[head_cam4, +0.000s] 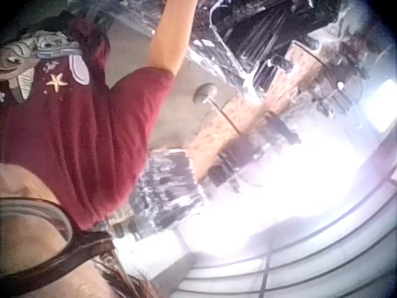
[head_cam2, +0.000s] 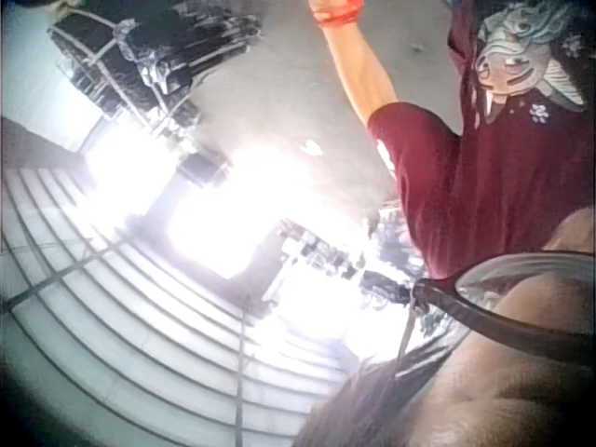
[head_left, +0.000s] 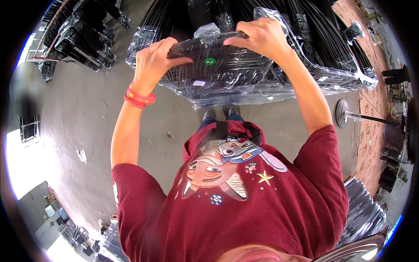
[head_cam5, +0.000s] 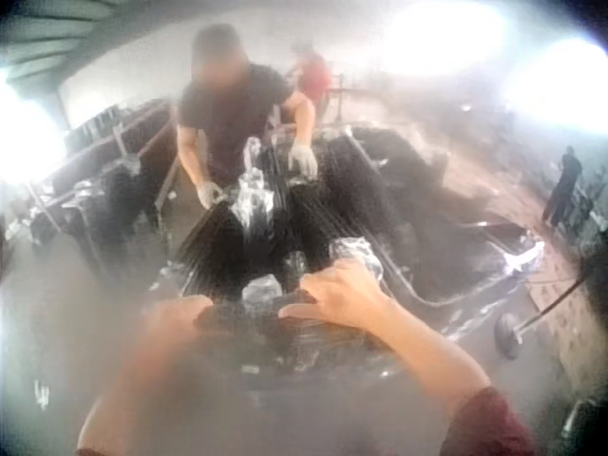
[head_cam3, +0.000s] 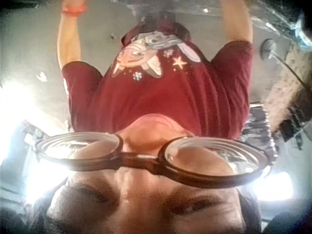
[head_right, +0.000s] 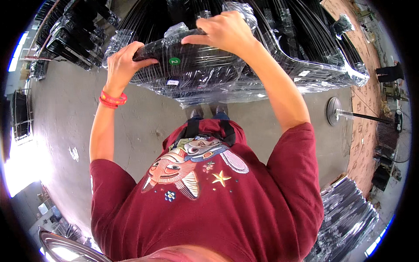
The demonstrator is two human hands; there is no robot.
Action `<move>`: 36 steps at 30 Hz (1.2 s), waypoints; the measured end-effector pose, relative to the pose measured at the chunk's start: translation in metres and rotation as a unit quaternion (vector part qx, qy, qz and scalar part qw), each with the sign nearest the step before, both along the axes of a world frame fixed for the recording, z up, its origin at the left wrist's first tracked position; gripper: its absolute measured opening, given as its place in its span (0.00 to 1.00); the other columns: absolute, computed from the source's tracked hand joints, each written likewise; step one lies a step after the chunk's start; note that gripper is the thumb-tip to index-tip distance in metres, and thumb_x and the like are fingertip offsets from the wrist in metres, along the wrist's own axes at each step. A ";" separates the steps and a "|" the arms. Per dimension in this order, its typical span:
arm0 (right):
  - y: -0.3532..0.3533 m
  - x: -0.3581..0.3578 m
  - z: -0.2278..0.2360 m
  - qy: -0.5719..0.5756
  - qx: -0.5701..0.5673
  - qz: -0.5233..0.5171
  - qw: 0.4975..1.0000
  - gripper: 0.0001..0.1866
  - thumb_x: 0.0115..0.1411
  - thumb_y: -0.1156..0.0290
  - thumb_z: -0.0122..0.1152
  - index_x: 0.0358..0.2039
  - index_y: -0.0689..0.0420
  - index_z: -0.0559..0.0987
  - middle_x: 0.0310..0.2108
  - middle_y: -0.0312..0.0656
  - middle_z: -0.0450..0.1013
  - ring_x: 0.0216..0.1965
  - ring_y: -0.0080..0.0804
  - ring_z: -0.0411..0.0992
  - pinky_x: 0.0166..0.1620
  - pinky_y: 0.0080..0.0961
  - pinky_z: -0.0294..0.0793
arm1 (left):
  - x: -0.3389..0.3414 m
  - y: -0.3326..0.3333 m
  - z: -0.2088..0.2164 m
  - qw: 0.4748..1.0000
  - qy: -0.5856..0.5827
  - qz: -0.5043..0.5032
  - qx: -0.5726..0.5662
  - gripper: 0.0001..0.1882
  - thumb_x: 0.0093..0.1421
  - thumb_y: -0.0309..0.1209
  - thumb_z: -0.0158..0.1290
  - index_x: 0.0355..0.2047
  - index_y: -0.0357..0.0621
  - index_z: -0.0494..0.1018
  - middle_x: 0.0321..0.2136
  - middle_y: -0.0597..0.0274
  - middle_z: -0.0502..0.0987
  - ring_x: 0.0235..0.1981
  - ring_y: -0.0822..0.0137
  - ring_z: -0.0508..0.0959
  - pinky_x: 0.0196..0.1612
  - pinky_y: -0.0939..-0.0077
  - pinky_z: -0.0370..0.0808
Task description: The person receives large, rectangular plastic-wrapped items from another person and stacks them onto a pallet. The person uses their hands to position and align the items neatly on the growing stack.
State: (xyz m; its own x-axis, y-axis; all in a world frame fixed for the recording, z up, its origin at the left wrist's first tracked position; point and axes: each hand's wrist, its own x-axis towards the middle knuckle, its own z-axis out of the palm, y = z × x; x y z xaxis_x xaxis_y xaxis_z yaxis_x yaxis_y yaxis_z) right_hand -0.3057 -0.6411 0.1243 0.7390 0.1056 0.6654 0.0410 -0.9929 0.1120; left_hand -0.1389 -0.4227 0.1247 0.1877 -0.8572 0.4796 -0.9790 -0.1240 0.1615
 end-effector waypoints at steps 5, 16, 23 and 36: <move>0.012 -0.009 -0.021 -0.077 0.068 -0.026 0.994 0.18 0.52 0.58 0.56 0.10 0.51 0.67 0.09 0.32 0.63 0.13 0.28 0.64 0.20 0.23 0.60 | 0.001 0.003 -0.006 0.996 0.012 -0.012 0.091 0.29 0.42 0.56 0.53 0.33 0.45 0.70 0.29 0.63 0.74 0.28 0.60 0.75 0.30 0.70 0.72; 0.004 -0.014 -0.030 -0.193 0.116 -0.075 0.972 0.15 0.48 0.65 0.56 0.08 0.50 0.68 0.09 0.32 0.62 0.14 0.27 0.64 0.21 0.25 0.62 | 0.027 -0.005 0.004 0.989 0.025 -0.021 0.142 0.24 0.38 0.49 0.61 0.29 0.44 0.73 0.22 0.63 0.74 0.24 0.60 0.73 0.29 0.69 0.70; -0.006 -0.004 -0.031 -0.181 0.130 -0.057 0.973 0.20 0.53 0.61 0.57 0.08 0.50 0.65 0.08 0.32 0.60 0.13 0.27 0.63 0.20 0.22 0.60 | 0.036 -0.011 0.010 0.984 0.005 0.037 0.174 0.19 0.36 0.41 0.65 0.24 0.44 0.71 0.14 0.62 0.69 0.16 0.62 0.69 0.22 0.72 0.66; -0.006 -0.016 -0.040 -0.196 0.180 -0.019 0.964 0.16 0.53 0.63 0.55 0.12 0.52 0.66 0.11 0.34 0.61 0.18 0.28 0.64 0.27 0.24 0.63 | 0.028 -0.009 0.000 0.988 0.067 -0.051 0.131 0.30 0.53 0.59 0.43 0.33 0.42 0.71 0.29 0.57 0.74 0.33 0.58 0.74 0.43 0.66 0.68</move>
